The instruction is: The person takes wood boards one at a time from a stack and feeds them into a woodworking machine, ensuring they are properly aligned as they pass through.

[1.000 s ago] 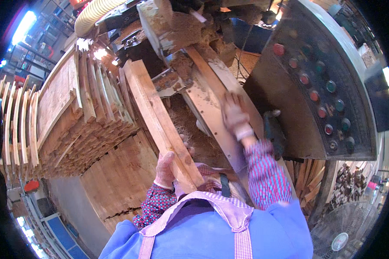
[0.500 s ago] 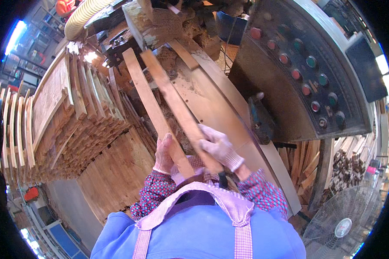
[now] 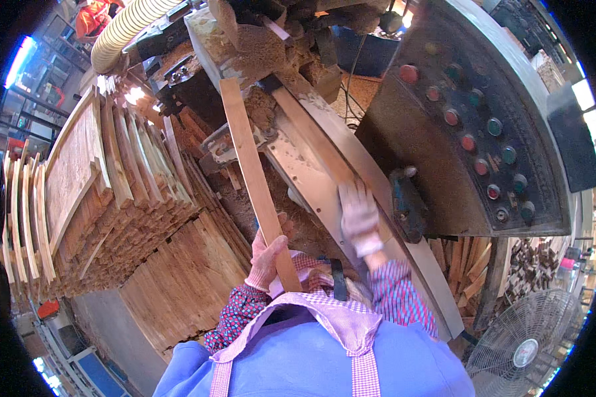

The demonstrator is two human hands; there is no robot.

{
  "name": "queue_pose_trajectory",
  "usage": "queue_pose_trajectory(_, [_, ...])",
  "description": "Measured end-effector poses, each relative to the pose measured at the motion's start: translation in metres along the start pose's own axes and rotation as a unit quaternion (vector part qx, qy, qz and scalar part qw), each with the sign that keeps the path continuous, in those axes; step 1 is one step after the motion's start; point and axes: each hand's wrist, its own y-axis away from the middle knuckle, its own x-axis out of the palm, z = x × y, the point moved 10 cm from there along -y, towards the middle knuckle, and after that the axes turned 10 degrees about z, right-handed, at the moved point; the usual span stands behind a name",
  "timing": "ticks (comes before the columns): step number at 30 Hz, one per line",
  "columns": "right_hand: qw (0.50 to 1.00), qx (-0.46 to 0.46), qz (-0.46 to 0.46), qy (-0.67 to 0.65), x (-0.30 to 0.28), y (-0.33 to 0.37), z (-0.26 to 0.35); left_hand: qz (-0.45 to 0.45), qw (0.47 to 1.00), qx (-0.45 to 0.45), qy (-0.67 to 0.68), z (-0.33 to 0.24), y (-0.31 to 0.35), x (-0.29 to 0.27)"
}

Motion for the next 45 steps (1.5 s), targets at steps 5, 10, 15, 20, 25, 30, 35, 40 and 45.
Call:
queue_pose_trajectory(5, [0.997, -0.020, 0.047, 0.065, 0.015, -0.173, 0.018, -0.017, 1.000, 0.012, -0.009, -0.026, -0.013, -0.013])
queue_pose_trajectory(10, [0.953, -0.044, -0.030, -0.299, -0.033, -0.178, 0.040, -0.081, 0.993, 0.071, -0.051, -0.051, -0.017, -0.027])
queue_pose_trajectory(15, [0.820, -0.065, 0.307, -0.479, -0.060, -0.010, 0.129, -0.058, 0.977, 0.124, -0.162, -0.027, -0.026, -0.006])
queue_pose_trajectory(20, [0.928, 0.064, 0.148, -0.336, -0.069, 0.096, 0.060, 0.029, 0.687, 0.147, -0.711, -0.188, 0.031, 0.082])
queue_pose_trajectory(25, [0.999, -0.021, -0.020, -0.034, -0.001, 0.164, -0.012, -0.339, 0.389, 0.356, -0.779, -0.445, 0.128, -0.074])
queue_pose_trajectory(30, [0.999, 0.019, 0.033, -0.011, 0.001, 0.014, 0.003, -0.600, 0.212, -0.051, -0.770, -0.633, 0.241, -0.271])
queue_pose_trajectory(35, [0.993, 0.004, 0.074, 0.091, 0.034, -0.130, -0.023, -0.609, 0.215, -0.230, -0.728, -0.690, 0.239, -0.347])
queue_pose_trajectory(40, [0.995, -0.032, 0.051, 0.081, 0.033, -0.208, -0.006, -0.655, 0.238, -0.296, -0.653, -0.702, 0.260, -0.415])
queue_pose_trajectory(45, [0.996, -0.047, 0.018, -0.073, 0.015, -0.226, 0.026, -0.616, 0.317, -0.298, -0.657, -0.694, 0.255, -0.370])
